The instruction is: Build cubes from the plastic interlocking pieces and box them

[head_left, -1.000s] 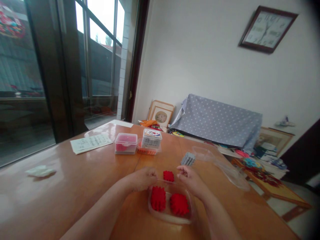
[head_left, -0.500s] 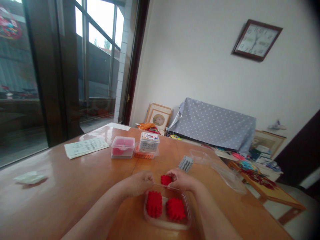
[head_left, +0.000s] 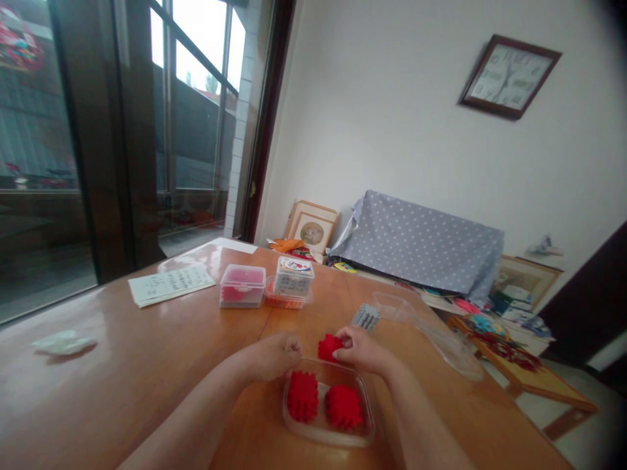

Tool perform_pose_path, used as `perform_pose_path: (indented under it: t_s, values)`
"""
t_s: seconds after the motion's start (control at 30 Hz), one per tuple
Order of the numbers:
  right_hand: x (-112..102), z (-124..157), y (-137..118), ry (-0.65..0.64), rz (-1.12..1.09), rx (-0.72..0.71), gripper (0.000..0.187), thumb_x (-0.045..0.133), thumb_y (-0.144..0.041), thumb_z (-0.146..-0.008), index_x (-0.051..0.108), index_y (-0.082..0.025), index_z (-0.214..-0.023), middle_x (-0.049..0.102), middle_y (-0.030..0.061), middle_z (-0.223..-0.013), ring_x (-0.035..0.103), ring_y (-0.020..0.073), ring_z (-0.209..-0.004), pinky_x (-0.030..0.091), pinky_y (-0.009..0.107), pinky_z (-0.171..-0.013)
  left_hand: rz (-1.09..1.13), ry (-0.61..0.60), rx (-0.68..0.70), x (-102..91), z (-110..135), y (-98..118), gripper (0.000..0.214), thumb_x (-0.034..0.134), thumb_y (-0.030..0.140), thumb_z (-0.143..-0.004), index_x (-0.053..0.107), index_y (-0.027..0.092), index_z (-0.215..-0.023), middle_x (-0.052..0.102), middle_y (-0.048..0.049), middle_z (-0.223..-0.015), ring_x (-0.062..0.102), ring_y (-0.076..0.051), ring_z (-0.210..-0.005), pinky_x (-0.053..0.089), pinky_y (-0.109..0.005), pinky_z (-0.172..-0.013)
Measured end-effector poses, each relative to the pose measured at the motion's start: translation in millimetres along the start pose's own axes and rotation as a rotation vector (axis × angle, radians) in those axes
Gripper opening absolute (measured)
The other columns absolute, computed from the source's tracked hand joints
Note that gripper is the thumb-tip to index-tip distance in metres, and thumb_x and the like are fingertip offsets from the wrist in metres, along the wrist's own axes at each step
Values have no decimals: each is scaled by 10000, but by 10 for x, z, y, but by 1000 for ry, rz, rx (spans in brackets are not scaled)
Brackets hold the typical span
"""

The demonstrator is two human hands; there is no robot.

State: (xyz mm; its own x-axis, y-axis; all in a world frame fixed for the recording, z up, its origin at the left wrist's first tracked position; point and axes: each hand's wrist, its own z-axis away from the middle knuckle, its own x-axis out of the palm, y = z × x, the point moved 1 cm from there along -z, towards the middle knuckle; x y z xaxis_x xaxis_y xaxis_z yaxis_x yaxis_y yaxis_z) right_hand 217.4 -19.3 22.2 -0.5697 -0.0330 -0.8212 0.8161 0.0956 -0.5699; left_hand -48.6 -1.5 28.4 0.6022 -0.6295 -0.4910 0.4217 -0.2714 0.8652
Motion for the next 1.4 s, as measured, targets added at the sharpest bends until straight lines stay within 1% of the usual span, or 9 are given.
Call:
perform_pose_path:
  t_s: [0.1, 0.23, 0.4, 0.6, 0.73, 0.93, 1.07, 1.23, 1.4]
  values:
    - [-167, 199, -90, 53, -45, -32, 320, 724, -308, -748, 687, -170, -1035, 657, 49, -1039, 602, 191, -938, 466, 308, -839, 9, 0, 18, 3, -2, -1, 194, 511, 303, -746, 617, 157, -815, 564, 25, -624, 470, -122, -553, 303, -240, -510]
    - [-324, 607, -273, 95, -80, -147, 337, 716, -346, -780, 661, -204, -1081, 603, 80, -1226, 560, 232, -1140, 429, 377, -983, 31, 12, 22, 16, -19, -30, 191, 516, 309, -754, 615, 156, -811, 585, 15, -655, 492, -126, -581, 302, -236, -508]
    - [-293, 1046, -380, -3, -54, -66, 386, 731, -342, -772, 647, -260, -1139, 398, 85, -1535, 396, 274, -1397, 291, 454, -1146, 33, 10, 15, 31, -29, -42, 196, 511, 305, -763, 612, 156, -838, 594, 12, -665, 509, -131, -591, 313, -233, -512]
    - [-226, 1220, -371, -25, 23, -28, 377, 740, -340, -756, 675, -265, -1119, 343, 96, -1592, 363, 297, -1433, 283, 478, -1151, 24, 4, 22, 25, -16, -27, 212, 498, 320, -783, 608, 154, -856, 562, 25, -629, 482, -126, -564, 330, -236, -518]
    - [-223, 1227, -363, -38, 59, -21, 382, 738, -354, -753, 681, -259, -1119, 338, 93, -1598, 366, 303, -1432, 298, 472, -1144, 13, -4, 34, 21, -30, -40, 216, 494, 317, -776, 613, 154, -852, 561, 24, -622, 482, -128, -555, 324, -236, -512]
    - [-278, 1228, -277, -87, 88, -9, 539, 765, -468, -740, 637, -256, -1219, 314, 89, -1611, 323, 311, -1457, 289, 447, -1163, 2, -23, 31, 22, -58, -73, 198, 488, 304, -770, 597, 158, -848, 547, 26, -616, 463, -129, -551, 300, -242, -505]
    - [-308, 1132, -237, -11, 33, -44, 445, 696, -465, -816, 631, -247, -1199, 397, 98, -1555, 396, 291, -1408, 314, 448, -1149, -4, -32, 28, 16, -54, -78, 202, 480, 309, -787, 599, 161, -858, 544, 27, -617, 465, -130, -555, 304, -244, -506]
    - [-314, 743, -223, 135, -2, -100, 353, 641, -379, -858, 641, -210, -1168, 624, 103, -1236, 580, 248, -1162, 444, 395, -1002, 0, -21, 30, 6, -33, -52, 206, 489, 319, -790, 609, 159, -837, 568, 13, -641, 502, -140, -587, 317, -241, -513]
    - [-213, 231, -84, 78, 31, -20, 396, 700, -334, -804, 651, -165, -1158, 659, 93, -1127, 618, 214, -999, 476, 323, -867, 9, -3, 13, 12, -20, -35, 216, 493, 318, -778, 615, 156, -851, 582, 9, -659, 510, -138, -597, 325, -235, -520]
